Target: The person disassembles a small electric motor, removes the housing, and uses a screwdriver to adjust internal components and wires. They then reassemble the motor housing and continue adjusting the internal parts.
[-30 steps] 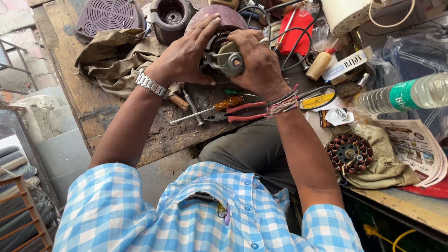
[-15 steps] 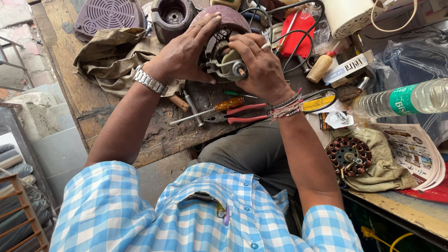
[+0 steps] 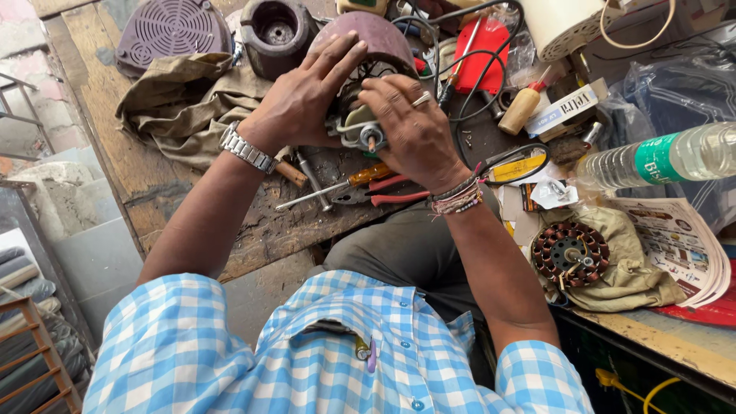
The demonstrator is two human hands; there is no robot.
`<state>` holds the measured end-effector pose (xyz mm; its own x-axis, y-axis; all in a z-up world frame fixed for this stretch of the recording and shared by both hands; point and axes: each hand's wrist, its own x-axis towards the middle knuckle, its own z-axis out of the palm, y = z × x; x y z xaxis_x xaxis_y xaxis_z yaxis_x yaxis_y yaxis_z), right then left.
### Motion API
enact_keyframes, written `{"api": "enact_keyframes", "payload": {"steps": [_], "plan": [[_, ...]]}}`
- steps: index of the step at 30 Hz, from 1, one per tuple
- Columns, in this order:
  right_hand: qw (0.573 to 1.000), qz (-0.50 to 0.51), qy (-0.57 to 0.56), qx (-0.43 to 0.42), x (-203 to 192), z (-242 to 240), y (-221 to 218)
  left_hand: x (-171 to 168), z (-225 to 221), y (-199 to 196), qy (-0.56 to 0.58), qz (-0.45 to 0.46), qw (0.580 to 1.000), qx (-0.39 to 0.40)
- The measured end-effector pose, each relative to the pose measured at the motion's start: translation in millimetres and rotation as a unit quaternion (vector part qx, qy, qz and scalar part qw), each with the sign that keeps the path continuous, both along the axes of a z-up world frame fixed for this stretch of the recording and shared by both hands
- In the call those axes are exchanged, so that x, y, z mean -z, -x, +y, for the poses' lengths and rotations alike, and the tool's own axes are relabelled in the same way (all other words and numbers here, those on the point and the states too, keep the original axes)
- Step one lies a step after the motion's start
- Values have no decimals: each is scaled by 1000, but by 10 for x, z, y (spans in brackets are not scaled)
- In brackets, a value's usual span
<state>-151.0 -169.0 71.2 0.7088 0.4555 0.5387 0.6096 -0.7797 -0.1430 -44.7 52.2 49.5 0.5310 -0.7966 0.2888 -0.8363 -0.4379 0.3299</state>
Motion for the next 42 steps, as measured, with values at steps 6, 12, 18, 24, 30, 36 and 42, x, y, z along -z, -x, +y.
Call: {"api": "enact_keyframes", "payload": {"steps": [6, 12, 18, 24, 30, 36, 42], "plan": [[992, 53, -117, -2, -53, -49, -12, 31, -13, 36, 6, 19, 1000, -12], [997, -46, 64, 7, -83, 17, 78, 48, -76, 26, -29, -30, 999, -20], [997, 35, -57, 48, -112, 59, 120, 79, -84, 15, 4, 3, 1000, -2], [996, -15, -33, 80, 20, 119, 170, 139, -170, -84, -22, -36, 999, -2], [982, 55, -131, 124, 101, 109, 203, 253, -144, -173, -15, -31, 998, 58], [978, 61, -134, 146, 67, 106, 152, 478, -139, -313, 103, 34, 990, 86], [950, 77, -275, 130, 22, -76, -76, 746, -202, -201, 357, 357, 863, 27]]}}
